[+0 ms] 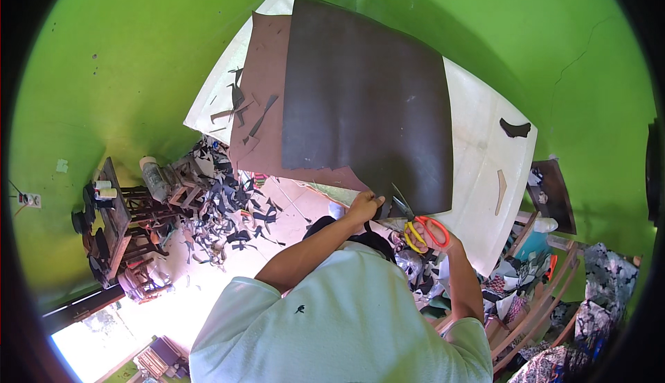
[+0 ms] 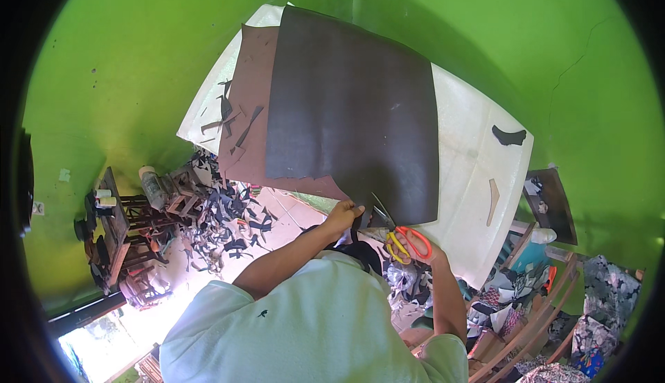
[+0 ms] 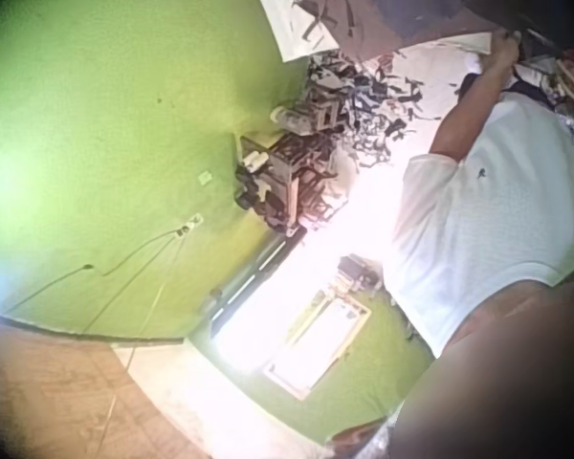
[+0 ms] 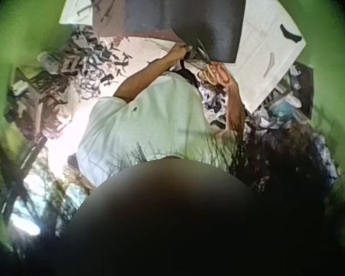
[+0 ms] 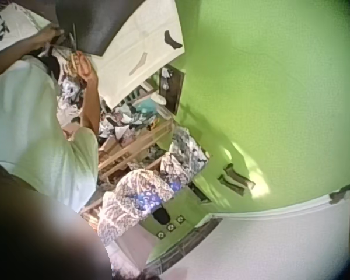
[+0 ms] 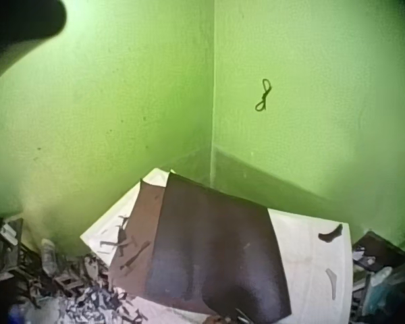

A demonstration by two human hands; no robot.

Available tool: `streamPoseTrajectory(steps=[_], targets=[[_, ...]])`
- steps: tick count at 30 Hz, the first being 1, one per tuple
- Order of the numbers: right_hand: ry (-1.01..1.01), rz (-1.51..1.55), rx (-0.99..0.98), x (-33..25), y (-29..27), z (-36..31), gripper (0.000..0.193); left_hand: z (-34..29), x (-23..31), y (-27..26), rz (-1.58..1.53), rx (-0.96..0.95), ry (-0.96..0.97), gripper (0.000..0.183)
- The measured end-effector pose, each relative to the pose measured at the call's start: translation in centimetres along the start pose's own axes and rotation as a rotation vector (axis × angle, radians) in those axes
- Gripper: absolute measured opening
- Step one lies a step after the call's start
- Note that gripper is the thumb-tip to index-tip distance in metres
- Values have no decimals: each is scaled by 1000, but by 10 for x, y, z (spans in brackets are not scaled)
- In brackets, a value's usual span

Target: Cutting a specific pattern piece from a large sheet of brown leather using scissors.

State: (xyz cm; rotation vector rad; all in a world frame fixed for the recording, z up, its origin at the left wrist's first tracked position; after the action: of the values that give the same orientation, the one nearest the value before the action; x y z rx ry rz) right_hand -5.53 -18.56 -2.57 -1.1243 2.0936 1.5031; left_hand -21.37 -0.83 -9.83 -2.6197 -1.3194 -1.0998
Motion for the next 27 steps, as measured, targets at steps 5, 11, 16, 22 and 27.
streamPoseTrajectory(steps=[5, 11, 16, 22, 27], targets=[[50, -17, 41, 13, -12, 5, 87, -14, 19, 7, -12, -7, 43, 18], [94, -14, 109, 17, -10, 14, 88, -11, 21, 1, 71, -22, -76, 20], [94, -23, 150, 26, -13, 13, 86, -10, 22, 0, 106, -10, -143, 22], [13, 113, 89, 26, -3, 17, 68, -10, 24, -3, 159, 15, -124, 21], [101, -15, 169, 5, 14, 21, 79, -11, 22, -4, 90, 3, -135, 18]])
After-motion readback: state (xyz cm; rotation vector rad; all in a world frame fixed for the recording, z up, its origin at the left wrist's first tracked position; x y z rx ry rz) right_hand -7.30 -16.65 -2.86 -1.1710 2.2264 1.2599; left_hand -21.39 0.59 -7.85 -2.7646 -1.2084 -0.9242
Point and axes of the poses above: each hand's wrist, its own z-axis towards the middle knuckle, its own y-axis out of the palm, x = y × z, the point moved 1 cm from there along z, towards the middle knuckle, and after that the axes turned 9 degrees about -y, right-handed, at the moved point
